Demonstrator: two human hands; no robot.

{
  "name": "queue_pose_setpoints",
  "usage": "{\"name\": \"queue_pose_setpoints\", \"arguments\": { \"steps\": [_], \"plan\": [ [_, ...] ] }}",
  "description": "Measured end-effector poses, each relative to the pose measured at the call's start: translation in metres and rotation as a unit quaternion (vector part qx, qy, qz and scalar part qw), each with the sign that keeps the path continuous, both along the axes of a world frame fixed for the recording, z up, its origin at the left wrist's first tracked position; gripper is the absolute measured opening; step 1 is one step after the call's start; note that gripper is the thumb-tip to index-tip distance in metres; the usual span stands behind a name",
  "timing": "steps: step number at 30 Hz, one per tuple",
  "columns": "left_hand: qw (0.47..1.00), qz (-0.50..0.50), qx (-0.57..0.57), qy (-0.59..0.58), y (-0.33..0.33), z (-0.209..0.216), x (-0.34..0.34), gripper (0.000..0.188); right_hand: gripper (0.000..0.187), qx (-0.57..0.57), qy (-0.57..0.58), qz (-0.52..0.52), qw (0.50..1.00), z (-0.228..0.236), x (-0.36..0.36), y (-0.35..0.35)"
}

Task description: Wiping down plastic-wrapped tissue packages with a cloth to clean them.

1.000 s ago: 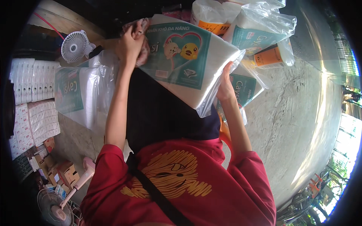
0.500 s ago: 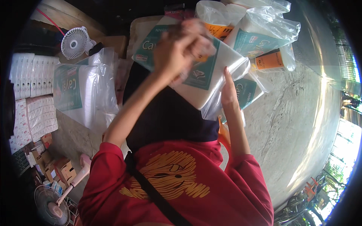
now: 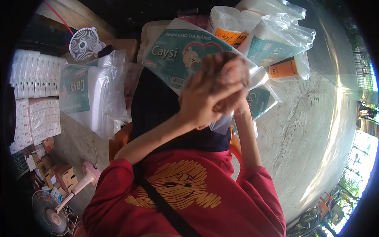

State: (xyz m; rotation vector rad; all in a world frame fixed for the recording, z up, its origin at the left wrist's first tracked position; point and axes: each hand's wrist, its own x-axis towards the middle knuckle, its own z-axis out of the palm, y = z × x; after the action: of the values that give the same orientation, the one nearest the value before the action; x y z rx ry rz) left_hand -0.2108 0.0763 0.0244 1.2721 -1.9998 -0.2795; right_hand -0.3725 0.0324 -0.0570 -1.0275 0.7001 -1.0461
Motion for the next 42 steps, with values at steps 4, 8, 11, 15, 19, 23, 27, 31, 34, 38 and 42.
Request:
{"name": "queue_pose_setpoints", "arguments": {
  "steps": [4, 8, 11, 15, 19, 23, 27, 31, 34, 38, 42],
  "plan": [
    [0.995, 0.058, -0.08, -0.013, -0.03, 0.006, 0.001, 0.048, 0.072, 0.087, -0.033, -0.019, 0.995, -0.003, -0.001, -0.001],
    [0.977, 0.157, -0.142, 0.009, -0.097, -0.002, 0.063, 0.024, 0.09, 0.148, 0.028, -0.036, 0.988, -0.004, -0.016, 0.017],
    [0.956, 0.287, -0.064, -0.006, -0.12, -0.015, 0.138, 0.024, 0.096, 0.104, 0.018, 0.02, 0.994, -0.012, -0.022, 0.016],
    [0.949, 0.302, 0.029, 0.091, -0.092, -0.041, 0.174, 0.037, 0.096, 0.111, 0.007, 0.008, 0.994, -0.017, -0.02, 0.013],
    [0.976, 0.211, -0.058, -0.01, -0.022, -0.03, 0.091, 0.039, 0.087, 0.148, -0.006, -0.004, 0.989, -0.003, -0.007, 0.015],
    [0.99, 0.023, -0.14, 0.015, 0.022, 0.009, -0.001, 0.044, 0.073, -0.055, 0.471, -0.055, 0.879, 0.015, 0.0, 0.011],
    [0.985, 0.089, -0.145, 0.025, -0.032, 0.021, -0.014, 0.033, 0.077, 0.106, 0.177, -0.054, 0.977, 0.013, -0.011, 0.012],
    [0.967, 0.171, -0.18, 0.052, -0.101, 0.012, 0.037, 0.019, 0.098, 0.171, 0.039, -0.011, 0.984, -0.003, -0.023, 0.016],
    [0.957, 0.238, -0.165, 0.023, -0.128, -0.004, 0.122, 0.014, 0.101, 0.145, 0.02, 0.0, 0.989, -0.012, -0.024, 0.018],
    [0.92, 0.356, 0.064, 0.148, -0.105, -0.031, 0.184, 0.024, 0.103, 0.159, 0.029, -0.005, 0.987, -0.012, -0.025, 0.022],
    [0.925, 0.358, 0.029, 0.122, -0.067, -0.034, 0.179, 0.032, 0.1, 0.169, 0.055, 0.041, 0.983, 0.01, -0.028, 0.018]
  ]
}}
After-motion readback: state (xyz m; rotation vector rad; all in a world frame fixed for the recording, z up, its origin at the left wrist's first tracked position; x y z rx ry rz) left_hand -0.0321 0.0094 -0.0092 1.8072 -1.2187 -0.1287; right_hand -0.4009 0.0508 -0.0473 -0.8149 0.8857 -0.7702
